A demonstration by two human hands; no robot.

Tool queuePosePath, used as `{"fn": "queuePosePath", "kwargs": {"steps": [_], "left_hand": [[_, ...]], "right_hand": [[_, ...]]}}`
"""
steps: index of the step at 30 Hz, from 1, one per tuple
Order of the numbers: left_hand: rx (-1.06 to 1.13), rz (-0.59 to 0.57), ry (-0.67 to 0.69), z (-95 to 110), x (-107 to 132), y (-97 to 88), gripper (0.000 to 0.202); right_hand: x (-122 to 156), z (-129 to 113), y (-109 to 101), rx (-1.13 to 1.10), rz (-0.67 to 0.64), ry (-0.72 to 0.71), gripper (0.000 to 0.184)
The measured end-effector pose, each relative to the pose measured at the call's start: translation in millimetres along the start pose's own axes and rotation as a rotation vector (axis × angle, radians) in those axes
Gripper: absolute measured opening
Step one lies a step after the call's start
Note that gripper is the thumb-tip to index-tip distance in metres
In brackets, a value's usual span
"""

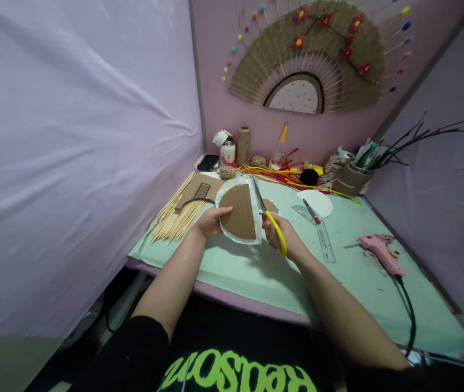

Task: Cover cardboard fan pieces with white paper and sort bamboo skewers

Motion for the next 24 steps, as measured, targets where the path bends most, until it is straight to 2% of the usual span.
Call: {"fn": "queuePosePath", "kwargs": {"steps": [7,11,14,18,21,24], "left_hand": [[-0.001,0.000,0.007,0.3,-1.8,-3.4,0.032],[-0.018,0.001,-0.002,0.6,-1.3,-2.4,0.032],[-0.010,-0.002,0.000,0.6,-0.1,-2.8,0.033],[0.076,-0.006,0.039,3.6,3.1,-8.3,0.031],[0.174,0.055,0.134,9.5,4.7,-12.0,0.034],[0.227,0.099,0.192,14.1,3.4,-9.5,0.040]], "right_hand": [[4.0,-8.6,-3.9,0.004,0.031,0.034,0.050],[3.3,-2.6,-3.2,-0.046,0.042,0.069,0.047],[1.0,4.6,-1.0,-0.118,0.100,0.098,0.047],[-3.4,9.4,-1.8,-0.193,0.146,0.154,0.052],[-7.8,12.4,-14.1,-0.001,0.120,0.142,0.052],[-12.5,21.4,-36.7,0.468,0.150,0.147,0.044]]}}
Point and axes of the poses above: each hand's wrist, its own x-axis away from the middle knuckle, its own y-axis out of the palm, z = x × y, the point moved 2 cm from there along -x, towards the middle knuckle, and after that the axes turned 12 degrees about -y, right-handed, at the moved point
